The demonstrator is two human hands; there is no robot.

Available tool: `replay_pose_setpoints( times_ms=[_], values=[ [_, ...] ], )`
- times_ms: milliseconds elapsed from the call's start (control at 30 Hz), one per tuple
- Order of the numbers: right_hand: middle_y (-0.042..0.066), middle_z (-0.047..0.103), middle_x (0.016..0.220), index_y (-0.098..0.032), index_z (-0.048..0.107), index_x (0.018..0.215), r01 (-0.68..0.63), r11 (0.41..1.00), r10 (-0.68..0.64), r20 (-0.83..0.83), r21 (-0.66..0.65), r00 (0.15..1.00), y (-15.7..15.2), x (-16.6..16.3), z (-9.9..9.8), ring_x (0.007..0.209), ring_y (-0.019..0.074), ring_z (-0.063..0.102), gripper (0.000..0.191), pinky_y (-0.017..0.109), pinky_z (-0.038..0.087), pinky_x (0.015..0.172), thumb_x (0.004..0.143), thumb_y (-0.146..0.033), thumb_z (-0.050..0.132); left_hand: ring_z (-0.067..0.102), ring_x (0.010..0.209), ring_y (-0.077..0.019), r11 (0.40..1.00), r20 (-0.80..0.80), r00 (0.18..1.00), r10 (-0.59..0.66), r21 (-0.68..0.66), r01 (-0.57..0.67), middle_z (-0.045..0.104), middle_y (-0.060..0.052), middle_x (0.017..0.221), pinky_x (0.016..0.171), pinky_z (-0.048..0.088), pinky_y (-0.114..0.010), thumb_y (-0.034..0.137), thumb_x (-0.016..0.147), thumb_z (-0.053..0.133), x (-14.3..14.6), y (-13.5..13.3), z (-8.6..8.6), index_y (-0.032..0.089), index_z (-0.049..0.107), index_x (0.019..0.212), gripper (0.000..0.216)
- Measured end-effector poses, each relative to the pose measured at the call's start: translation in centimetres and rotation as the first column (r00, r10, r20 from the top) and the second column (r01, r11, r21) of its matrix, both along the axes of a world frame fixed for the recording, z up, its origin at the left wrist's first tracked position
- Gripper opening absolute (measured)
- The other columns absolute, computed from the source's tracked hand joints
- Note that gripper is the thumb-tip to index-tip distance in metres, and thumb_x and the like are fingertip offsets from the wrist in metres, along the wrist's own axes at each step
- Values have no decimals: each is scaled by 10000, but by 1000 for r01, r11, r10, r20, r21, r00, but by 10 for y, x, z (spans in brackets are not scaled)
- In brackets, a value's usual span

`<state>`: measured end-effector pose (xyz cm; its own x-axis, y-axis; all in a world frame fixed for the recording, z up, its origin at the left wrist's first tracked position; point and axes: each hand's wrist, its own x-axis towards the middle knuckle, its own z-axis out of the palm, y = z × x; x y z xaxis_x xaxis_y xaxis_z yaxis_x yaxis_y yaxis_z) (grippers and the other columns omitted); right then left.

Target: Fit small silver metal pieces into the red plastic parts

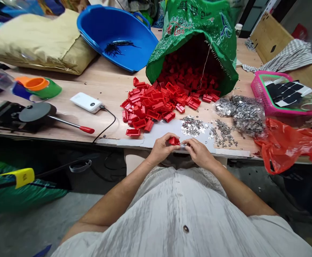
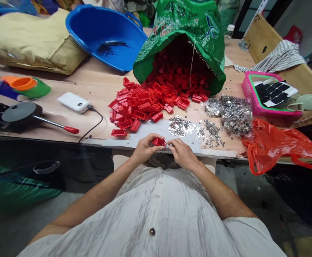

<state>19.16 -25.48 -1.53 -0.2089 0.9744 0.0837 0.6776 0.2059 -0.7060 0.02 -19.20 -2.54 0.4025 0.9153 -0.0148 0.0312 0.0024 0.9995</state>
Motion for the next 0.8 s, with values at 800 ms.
replay_pose_setpoints(
  times_ms=[800],
  values=[
    [27,718,946,-276,532,1290,-37,994,43,-48,108,998,-17,-12,25,766,179,661,325,285,483,691,1012,-364,389,634,761,-108,691,588,696,413,-700,181,654,-22,783,825,552,-263,208,848,675,19,-48,32,134,640,751,127]
  ],
)
